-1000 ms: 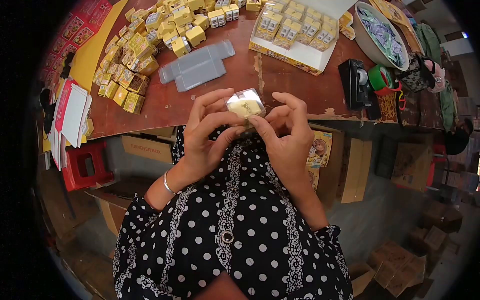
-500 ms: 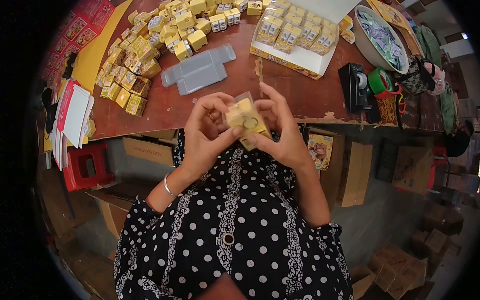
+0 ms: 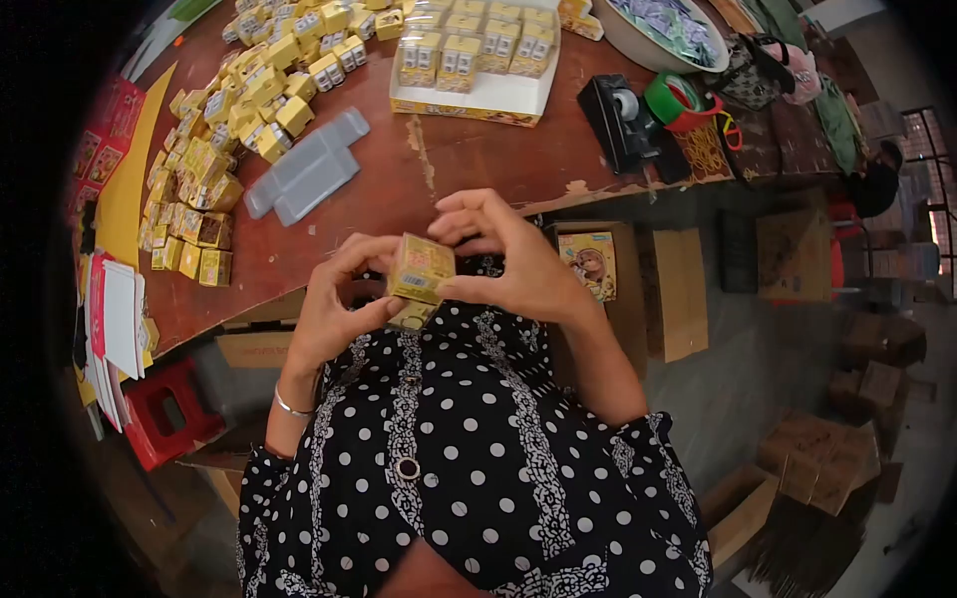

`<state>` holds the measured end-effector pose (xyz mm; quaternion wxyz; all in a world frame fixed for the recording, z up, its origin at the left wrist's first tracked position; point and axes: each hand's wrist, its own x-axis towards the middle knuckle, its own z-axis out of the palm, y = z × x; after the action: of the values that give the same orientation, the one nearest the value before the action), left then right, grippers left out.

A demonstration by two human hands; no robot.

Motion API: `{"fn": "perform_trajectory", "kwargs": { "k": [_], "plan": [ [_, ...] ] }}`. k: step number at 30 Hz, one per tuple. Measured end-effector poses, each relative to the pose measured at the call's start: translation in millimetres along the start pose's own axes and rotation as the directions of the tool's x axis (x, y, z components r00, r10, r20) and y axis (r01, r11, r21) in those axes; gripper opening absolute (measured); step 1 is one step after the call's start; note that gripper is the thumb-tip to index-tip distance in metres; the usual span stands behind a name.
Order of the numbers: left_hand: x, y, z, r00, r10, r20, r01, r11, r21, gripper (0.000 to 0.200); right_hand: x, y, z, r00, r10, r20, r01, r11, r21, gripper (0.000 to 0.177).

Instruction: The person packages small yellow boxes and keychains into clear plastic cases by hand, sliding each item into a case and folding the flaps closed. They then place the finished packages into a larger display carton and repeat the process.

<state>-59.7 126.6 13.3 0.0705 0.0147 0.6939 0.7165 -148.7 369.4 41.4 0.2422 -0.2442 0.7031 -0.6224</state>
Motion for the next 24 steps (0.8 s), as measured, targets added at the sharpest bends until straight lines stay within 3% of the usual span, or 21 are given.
{"fn": "perform_trajectory", "kwargs": {
  "k": [1, 2, 3, 4, 6, 7, 9, 10, 12, 15, 19, 21, 22, 24],
  "plan": [
    [-1.6, -4.2, -1.1, 1.000, 0.020, 0.013, -0.020, 1.000, 0.018, 0.055, -1.1, -2.7, -21.1, 0.999, -0.049, -0.020, 0.047, 0.996, -0.072, 0.062],
    [-2.2, -6.8, -0.5, 0.999, 0.041, 0.025, -0.042, 0.998, 0.036, 0.054, -2.1, 4.3, -50.6, 0.946, -0.125, -0.298, 0.111, 0.992, -0.064, 0.044],
    [-2.8, -4.5, -0.2, 1.000, 0.012, 0.021, -0.010, 0.998, -0.066, 0.056, 2.4, 8.9, -83.6, 0.757, -0.172, -0.630, 0.070, 0.981, -0.183, 0.030],
    [-4.0, -8.3, 0.5, 1.000, 0.012, 0.028, -0.010, 0.998, -0.070, 0.056, 3.8, 13.3, -115.4, 0.546, -0.192, -0.816, -0.039, 0.966, -0.254, 0.023],
    [-4.0, -16.8, 1.2, 1.000, 0.018, 0.006, -0.017, 0.987, -0.160, 0.055, 0.5, 46.7, -188.2, 0.548, -0.264, -0.794, -0.220, 0.870, -0.441, 0.027],
    [-4.4, -15.5, 2.3, 1.000, 0.020, 0.007, -0.019, 0.987, -0.162, 0.055, 1.5, 56.5, -204.8, 0.547, -0.266, -0.794, -0.221, 0.869, -0.443, 0.027],
    [-2.4, -11.9, 5.4, 0.999, -0.029, 0.044, 0.033, 0.994, -0.107, 0.056, 6.5, 62.1, -225.9, 0.697, -0.069, -0.713, -0.354, 0.832, -0.427, 0.031],
    [-1.9, -12.3, 7.1, 0.999, -0.028, 0.041, 0.032, 0.993, -0.109, 0.056, 8.3, 61.3, -233.5, 0.700, -0.070, -0.711, -0.354, 0.831, -0.430, 0.031],
    [-1.6, -13.6, 9.4, 0.999, -0.023, 0.048, 0.028, 0.994, -0.109, 0.056, 11.8, 62.6, -244.9, 0.740, 0.176, -0.649, -0.489, 0.803, -0.340, 0.034],
    [-1.8, -12.7, 10.0, 0.998, -0.047, 0.049, 0.050, 0.997, -0.065, 0.057, 14.9, 76.0, -259.9, 0.783, 0.228, -0.579, -0.455, 0.844, -0.284, 0.032],
    [-1.3, -12.3, 9.8, 0.997, -0.040, 0.066, 0.045, 0.996, -0.080, 0.057, 15.8, 80.4, -250.0, 0.774, 0.191, -0.604, -0.382, 0.901, -0.206, 0.030],
    [-1.5, -12.0, 9.4, 0.997, -0.046, 0.060, 0.050, 0.996, -0.069, 0.056, 14.2, 78.4, -233.3, 0.699, -0.008, -0.715, -0.176, 0.967, -0.183, 0.022],
    [-1.8, -12.3, 9.7, 0.997, -0.046, 0.061, 0.050, 0.996, -0.069, 0.056, 11.8, 73.2, -228.6, 0.699, -0.008, -0.716, -0.176, 0.967, -0.183, 0.022],
    [-2.8, -13.7, 10.6, 0.997, -0.045, 0.056, 0.051, 0.992, -0.112, 0.057, 5.7, 64.4, -221.2, 0.580, -0.108, -0.807, -0.097, 0.975, -0.201, 0.024]
  ]
}}
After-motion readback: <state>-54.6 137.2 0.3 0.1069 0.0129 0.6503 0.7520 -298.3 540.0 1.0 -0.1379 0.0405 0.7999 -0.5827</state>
